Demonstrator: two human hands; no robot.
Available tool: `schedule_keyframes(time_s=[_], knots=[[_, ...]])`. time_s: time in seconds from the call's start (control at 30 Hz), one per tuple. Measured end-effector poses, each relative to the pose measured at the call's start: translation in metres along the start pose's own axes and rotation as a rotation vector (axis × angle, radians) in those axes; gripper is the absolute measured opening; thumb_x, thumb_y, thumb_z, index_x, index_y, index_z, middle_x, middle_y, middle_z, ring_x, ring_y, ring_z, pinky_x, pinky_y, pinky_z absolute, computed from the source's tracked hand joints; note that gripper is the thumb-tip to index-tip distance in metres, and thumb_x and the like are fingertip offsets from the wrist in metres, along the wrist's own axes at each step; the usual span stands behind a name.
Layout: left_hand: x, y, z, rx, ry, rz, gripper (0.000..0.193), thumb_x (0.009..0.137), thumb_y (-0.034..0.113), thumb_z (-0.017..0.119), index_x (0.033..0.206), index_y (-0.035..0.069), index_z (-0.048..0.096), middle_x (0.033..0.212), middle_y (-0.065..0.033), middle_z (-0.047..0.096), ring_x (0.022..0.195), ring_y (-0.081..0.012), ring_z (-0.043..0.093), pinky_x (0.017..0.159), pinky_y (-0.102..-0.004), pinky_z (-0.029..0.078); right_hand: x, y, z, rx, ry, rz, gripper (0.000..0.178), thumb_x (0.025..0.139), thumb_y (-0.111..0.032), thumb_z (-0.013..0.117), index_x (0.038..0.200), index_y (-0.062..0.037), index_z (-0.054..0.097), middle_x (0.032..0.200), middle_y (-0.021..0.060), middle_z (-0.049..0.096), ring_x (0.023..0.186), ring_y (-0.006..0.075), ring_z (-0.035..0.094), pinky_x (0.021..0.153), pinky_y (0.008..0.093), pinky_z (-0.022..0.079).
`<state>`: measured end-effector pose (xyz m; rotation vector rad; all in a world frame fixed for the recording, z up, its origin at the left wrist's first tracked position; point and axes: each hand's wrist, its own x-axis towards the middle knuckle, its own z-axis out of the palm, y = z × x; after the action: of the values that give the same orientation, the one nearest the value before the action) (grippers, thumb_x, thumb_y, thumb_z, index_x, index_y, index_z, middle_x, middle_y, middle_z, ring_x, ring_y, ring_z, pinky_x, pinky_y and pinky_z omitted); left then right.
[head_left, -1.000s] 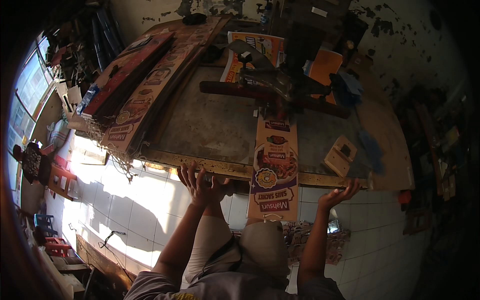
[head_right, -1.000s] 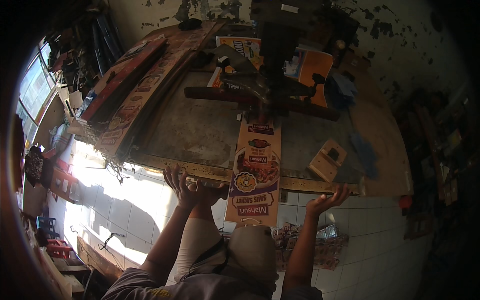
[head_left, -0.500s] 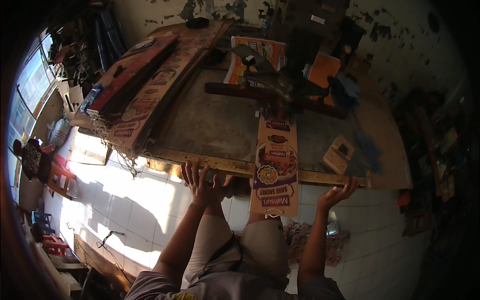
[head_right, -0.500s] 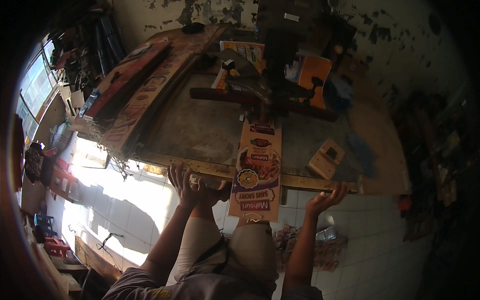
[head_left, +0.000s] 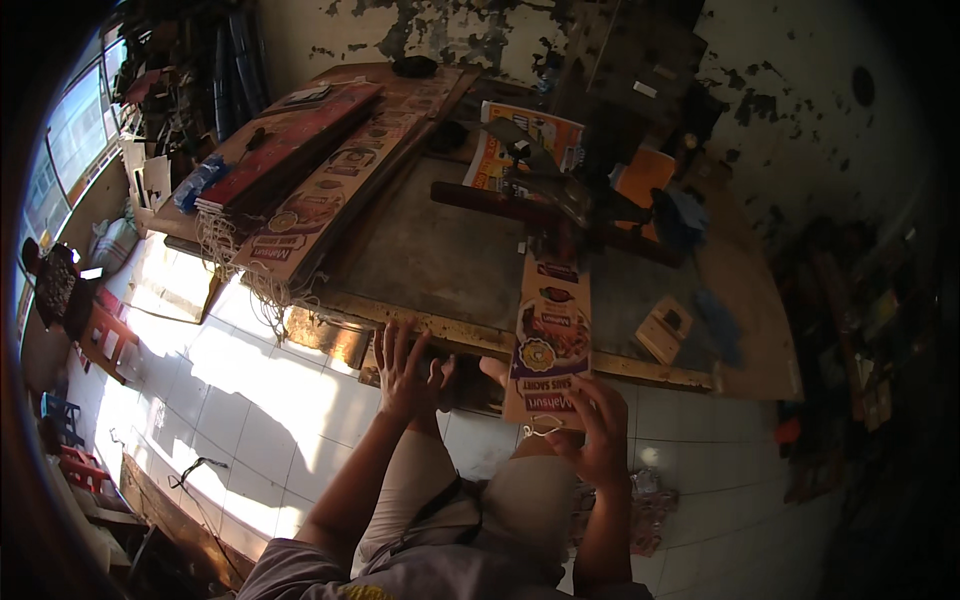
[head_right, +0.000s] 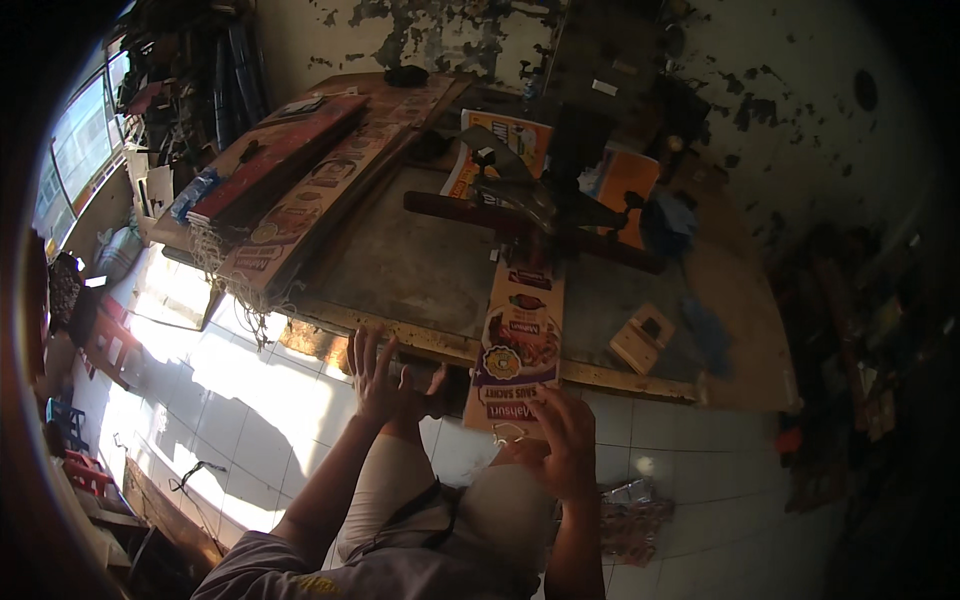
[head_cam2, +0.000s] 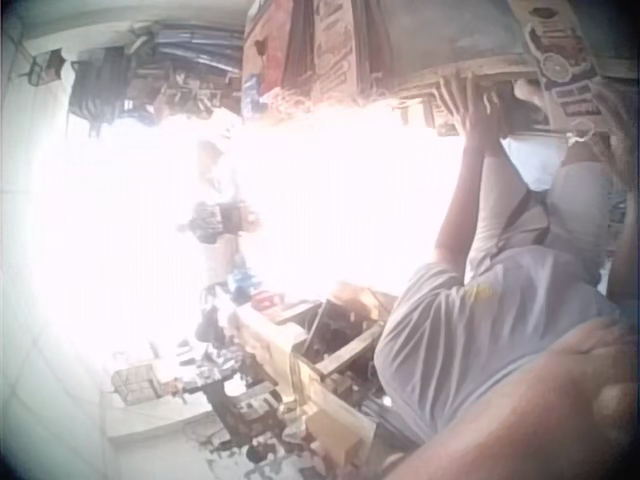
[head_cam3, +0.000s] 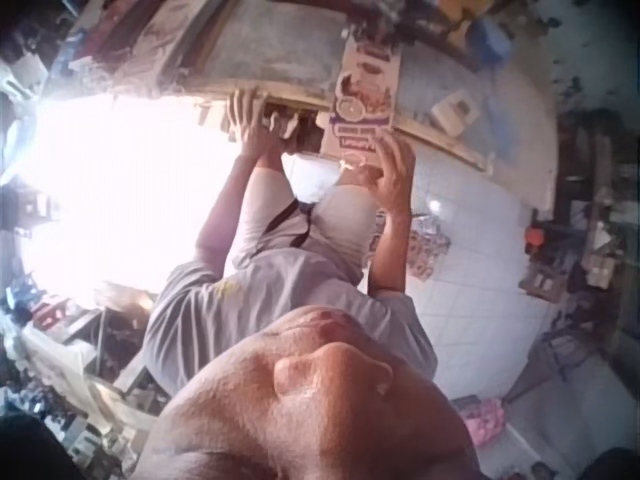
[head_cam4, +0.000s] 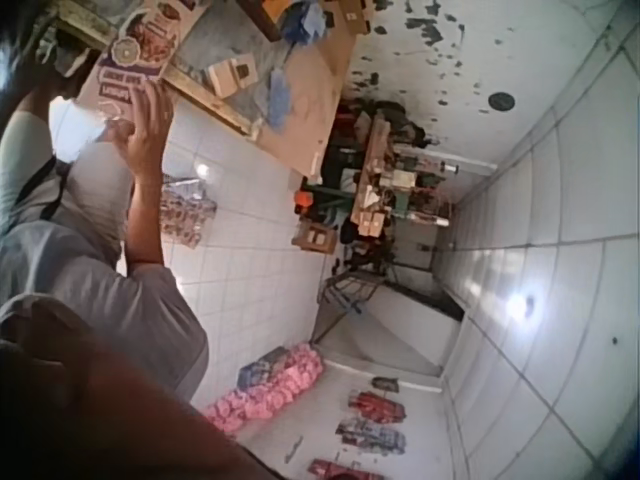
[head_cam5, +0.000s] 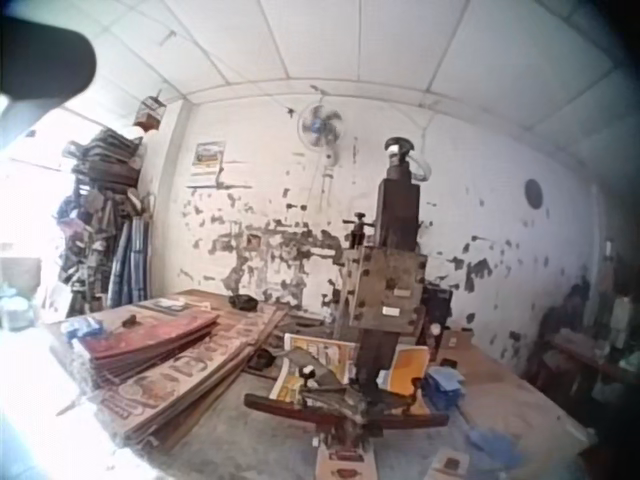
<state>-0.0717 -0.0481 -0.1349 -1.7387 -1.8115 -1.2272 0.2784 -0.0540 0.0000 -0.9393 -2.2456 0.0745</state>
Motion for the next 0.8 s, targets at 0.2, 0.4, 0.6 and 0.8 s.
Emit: schedule_keyframes(time_s=[0.2,0.4,0.6,0.8], knots=[[0.008,0.013,-0.013,-0.033,0.036,-0.052,0.066,0.087,0.022,0.076,0.151,0.015,0.063,0.169,-0.0135,0.049,0.16,-0.0432,0.037,0.133,-0.0617,0.023,0.009,-0.022,0.003,-0.06,-0.145,0.027,0.065,0.083,-0.027,0.093,0.14,-0.0058,0.07,0.153,0.0146,0.06,0.142,0.0392,0.057,0.117,0.0557,0.046],[0.05,0.034,-0.057,-0.02,-0.023,-0.169,0.052,0.087,0.021,0.078,0.138,0.016,0.069,0.143,-0.0077,0.068,0.141,-0.034,0.056,0.119,-0.0566,0.036,0.01,-0.023,0.002,0.033,-0.102,0.035,0.063,0.088,-0.032,0.09,0.142,-0.0054,0.07,0.155,0.0156,0.06,0.143,0.0404,0.057,0.119,0.0542,0.045],[0.154,0.041,-0.037,-0.148,-0.214,0.064,0.036,0.092,0.023,0.075,0.127,0.013,0.074,0.128,-0.0105,0.071,0.131,-0.0337,0.062,0.12,-0.0512,0.038,0.01,-0.012,0.005,0.018,-0.102,0.026,0.068,0.088,-0.034,0.091,0.145,-0.0062,0.069,0.157,0.0164,0.058,0.145,0.0409,0.055,0.12,0.055,0.044],[0.246,0.001,0.096,-0.054,-0.462,0.229,0.042,0.101,0.026,0.063,0.136,0.004,0.068,0.142,-0.0222,0.065,0.142,-0.0399,0.056,0.125,-0.0578,0.036,0.031,0.006,0.01,0.045,-0.132,0.021,0.071,0.089,-0.044,0.089,0.144,-0.005,0.069,0.157,0.0179,0.058,0.146,0.0419,0.054,0.12,0.0566,0.046]])
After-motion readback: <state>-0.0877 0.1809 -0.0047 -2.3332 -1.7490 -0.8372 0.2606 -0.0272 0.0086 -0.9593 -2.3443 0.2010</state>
